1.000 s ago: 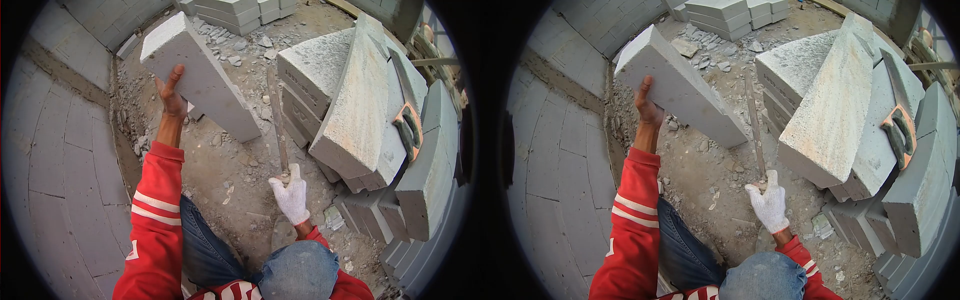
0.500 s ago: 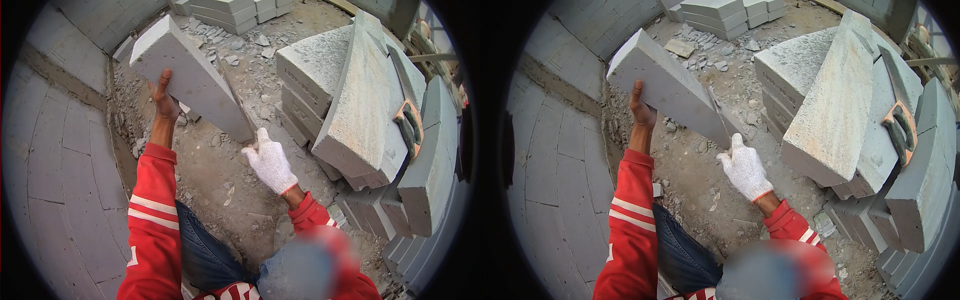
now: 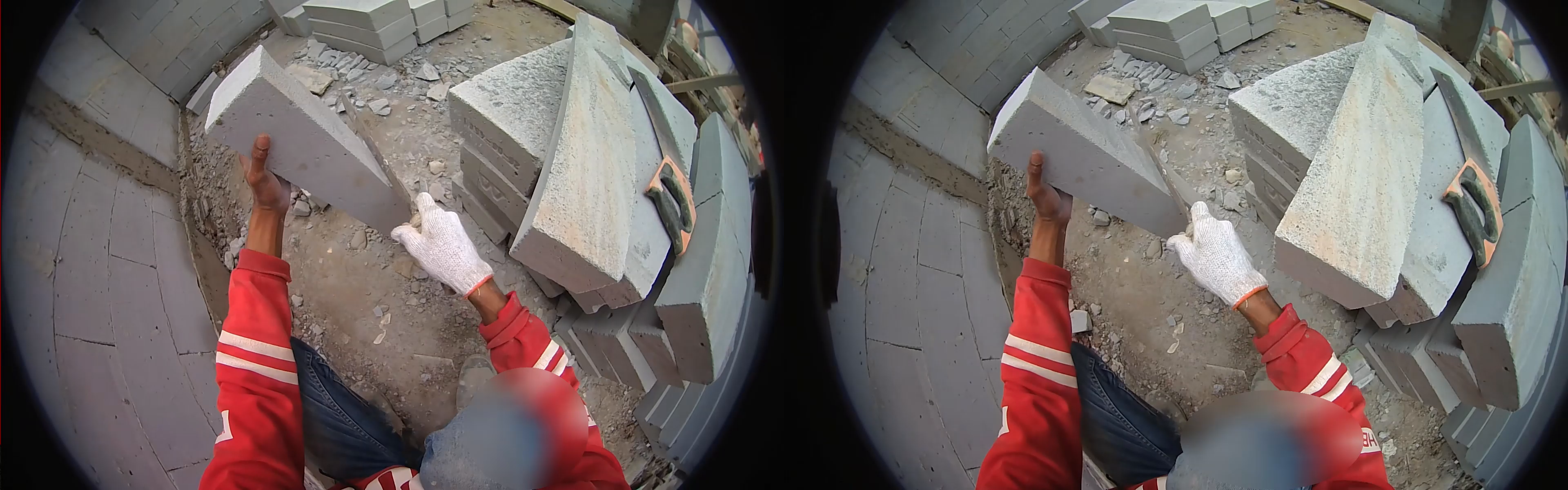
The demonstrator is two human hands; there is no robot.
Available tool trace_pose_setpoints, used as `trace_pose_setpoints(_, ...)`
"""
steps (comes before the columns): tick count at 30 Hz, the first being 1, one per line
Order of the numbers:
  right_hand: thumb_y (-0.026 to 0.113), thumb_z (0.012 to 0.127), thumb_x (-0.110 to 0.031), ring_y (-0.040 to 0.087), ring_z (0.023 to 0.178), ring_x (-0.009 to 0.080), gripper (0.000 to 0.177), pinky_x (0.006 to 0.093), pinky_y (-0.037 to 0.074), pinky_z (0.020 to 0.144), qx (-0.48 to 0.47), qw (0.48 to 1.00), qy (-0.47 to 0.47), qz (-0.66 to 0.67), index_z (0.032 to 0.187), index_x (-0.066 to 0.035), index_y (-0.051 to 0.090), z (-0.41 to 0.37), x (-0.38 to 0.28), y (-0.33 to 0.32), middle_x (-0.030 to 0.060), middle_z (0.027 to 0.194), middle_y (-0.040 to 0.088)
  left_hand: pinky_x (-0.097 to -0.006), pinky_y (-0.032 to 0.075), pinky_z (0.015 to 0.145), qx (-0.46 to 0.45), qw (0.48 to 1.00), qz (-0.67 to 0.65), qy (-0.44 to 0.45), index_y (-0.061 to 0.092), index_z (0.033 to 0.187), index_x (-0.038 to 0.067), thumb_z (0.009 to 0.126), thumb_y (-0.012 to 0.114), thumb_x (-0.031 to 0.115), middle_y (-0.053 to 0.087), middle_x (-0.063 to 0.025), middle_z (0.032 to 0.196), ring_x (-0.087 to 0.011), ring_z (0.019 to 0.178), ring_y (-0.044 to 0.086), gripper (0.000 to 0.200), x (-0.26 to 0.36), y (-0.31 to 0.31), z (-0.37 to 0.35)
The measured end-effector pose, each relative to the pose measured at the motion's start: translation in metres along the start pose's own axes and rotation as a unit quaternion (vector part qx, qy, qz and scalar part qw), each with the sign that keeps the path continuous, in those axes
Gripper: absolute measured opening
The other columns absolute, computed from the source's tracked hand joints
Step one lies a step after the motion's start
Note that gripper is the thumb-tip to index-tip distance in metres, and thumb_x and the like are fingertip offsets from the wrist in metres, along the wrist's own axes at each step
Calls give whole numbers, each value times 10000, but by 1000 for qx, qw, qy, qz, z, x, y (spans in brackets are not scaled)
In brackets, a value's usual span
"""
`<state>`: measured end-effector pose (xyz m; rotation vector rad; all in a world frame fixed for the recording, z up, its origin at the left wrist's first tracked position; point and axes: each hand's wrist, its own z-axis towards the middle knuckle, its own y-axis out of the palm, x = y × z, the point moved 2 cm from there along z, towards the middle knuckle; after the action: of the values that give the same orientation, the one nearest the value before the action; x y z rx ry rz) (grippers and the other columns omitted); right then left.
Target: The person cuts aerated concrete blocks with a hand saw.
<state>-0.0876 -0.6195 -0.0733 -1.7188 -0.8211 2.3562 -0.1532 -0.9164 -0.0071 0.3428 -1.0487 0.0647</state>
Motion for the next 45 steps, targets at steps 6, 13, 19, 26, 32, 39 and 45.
trace_pose_setpoints(6, 734, 978, -143, 705, 634, 394, 342, 431, 505, 521, 160, 973, -69, 152, 1089, 59, 481, -4, -72, -41, 205, 690, 646, -456, 465, 1095, 0, 999, -20, -31, 506, 1462, 71, 906, 745, 559, 616, -73, 1322, -261, 1255, 587, 778, 2, -20, -10)
trace_pose_setpoints(13, 740, 971, -209, 702, 666, 438, 414, 458, 515, 542, 2, 1000, 16, 22, 1117, 79, 481, -6, -6, 19, 237, 693, 652, -452, 487, 1063, -40, 996, -65, -35, 553, 1405, 68, 905, 754, 523, 644, -71, 1281, -266, 1206, 618, 705, 2, -25, -19)
trace_pose_setpoints(19, 736, 978, -206, 707, 670, 423, 469, 427, 501, 537, 143, 980, -74, 115, 1182, 128, 478, -11, -72, -34, 228, 695, 652, -433, 483, 1068, -31, 996, -75, -44, 569, 1391, 52, 895, 774, 485, 658, -77, 1273, -263, 1197, 630, 689, -1, -35, -14)
trace_pose_setpoints(26, 748, 962, -201, 721, 712, 435, 400, 421, 548, 583, 6, 1000, -20, 11, 1085, 82, 493, 6, -24, 11, 233, 739, 681, -433, 465, 1095, -43, 995, -85, -37, 559, 1414, 56, 888, 785, 474, 654, -65, 1304, -256, 1231, 615, 709, -4, -26, -19)
trace_pose_setpoints(32, 764, 947, -171, 718, 655, 351, 378, 421, 523, 566, 50, 993, -3, 105, 1075, 49, 484, -13, -42, -19, 207, 699, 641, -453, 497, 1053, -16, 998, -48, -26, 539, 1420, 82, 878, 777, 569, 635, -61, 1276, -255, 1215, 612, 766, 0, -24, -17)
trace_pose_setpoints(39, 775, 953, -198, 694, 600, 352, 390, 410, 515, 543, 102, 985, -57, 124, 1074, 44, 494, -3, -69, -17, 159, 623, 602, -445, 504, 1040, -35, 997, -64, -36, 551, 1399, 70, 878, 777, 557, 649, -67, 1245, -257, 1179, 629, 748, 0, -19, -20)
trace_pose_setpoints(45, 731, 972, -149, 675, 570, 326, 332, 389, 499, 524, 34, 993, -22, 112, 1062, 53, 483, -9, -45, -15, 148, 609, 593, -436, 514, 1012, -25, 998, -45, -41, 579, 1369, 63, 878, 778, 552, 664, -75, 1212, -259, 1152, 638, 721, 4, -15, -23)
